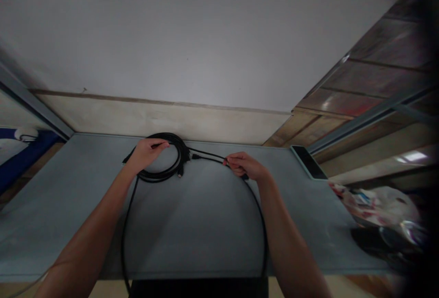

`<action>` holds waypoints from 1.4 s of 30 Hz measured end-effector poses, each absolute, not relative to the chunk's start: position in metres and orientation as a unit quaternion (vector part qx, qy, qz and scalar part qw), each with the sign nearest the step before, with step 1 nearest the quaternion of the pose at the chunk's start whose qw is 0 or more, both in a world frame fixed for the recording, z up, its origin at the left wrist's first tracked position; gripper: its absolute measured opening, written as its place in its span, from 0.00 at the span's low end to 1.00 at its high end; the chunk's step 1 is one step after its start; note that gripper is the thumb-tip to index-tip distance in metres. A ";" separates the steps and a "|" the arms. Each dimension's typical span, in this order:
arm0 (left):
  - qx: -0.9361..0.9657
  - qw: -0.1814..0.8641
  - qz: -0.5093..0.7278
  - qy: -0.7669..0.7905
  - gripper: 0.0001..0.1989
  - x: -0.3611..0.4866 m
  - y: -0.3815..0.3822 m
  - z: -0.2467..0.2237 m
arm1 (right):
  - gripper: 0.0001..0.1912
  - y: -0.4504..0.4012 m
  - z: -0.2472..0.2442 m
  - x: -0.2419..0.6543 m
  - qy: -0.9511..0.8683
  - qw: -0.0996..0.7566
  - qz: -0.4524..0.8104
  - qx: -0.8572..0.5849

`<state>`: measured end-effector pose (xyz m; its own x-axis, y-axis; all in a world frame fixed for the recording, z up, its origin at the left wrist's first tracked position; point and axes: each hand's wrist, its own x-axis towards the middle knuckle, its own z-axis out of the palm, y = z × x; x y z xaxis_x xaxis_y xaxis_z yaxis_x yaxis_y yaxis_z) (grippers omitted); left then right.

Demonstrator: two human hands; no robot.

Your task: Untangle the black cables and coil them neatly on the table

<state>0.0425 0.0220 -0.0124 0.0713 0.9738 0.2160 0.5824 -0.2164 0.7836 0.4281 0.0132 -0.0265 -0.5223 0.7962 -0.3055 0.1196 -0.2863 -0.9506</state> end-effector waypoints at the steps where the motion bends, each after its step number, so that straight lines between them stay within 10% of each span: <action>1: 0.676 0.260 0.374 0.578 0.17 0.039 0.023 -0.012 | 0.17 0.013 -0.027 0.429 -0.569 0.239 0.658 -0.432; 8: 0.712 0.311 0.292 0.557 0.17 0.022 0.029 -0.016 | 0.19 0.022 -0.036 0.426 -0.709 0.231 0.411 -0.525; 19: 0.809 0.280 0.209 0.473 0.13 0.072 0.003 -0.015 | 0.18 0.022 -0.049 0.413 -0.759 0.228 0.361 -0.491; 42: 0.689 0.237 0.395 0.560 0.18 0.056 0.017 -0.012 | 0.05 0.040 -0.068 0.451 -0.708 0.186 0.130 -0.668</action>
<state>0.0556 0.0174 -0.0118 0.0612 0.9585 0.2785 0.5840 -0.2606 0.7687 0.4513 0.0398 -0.0683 -0.0371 0.9953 0.0894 0.8982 0.0724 -0.4336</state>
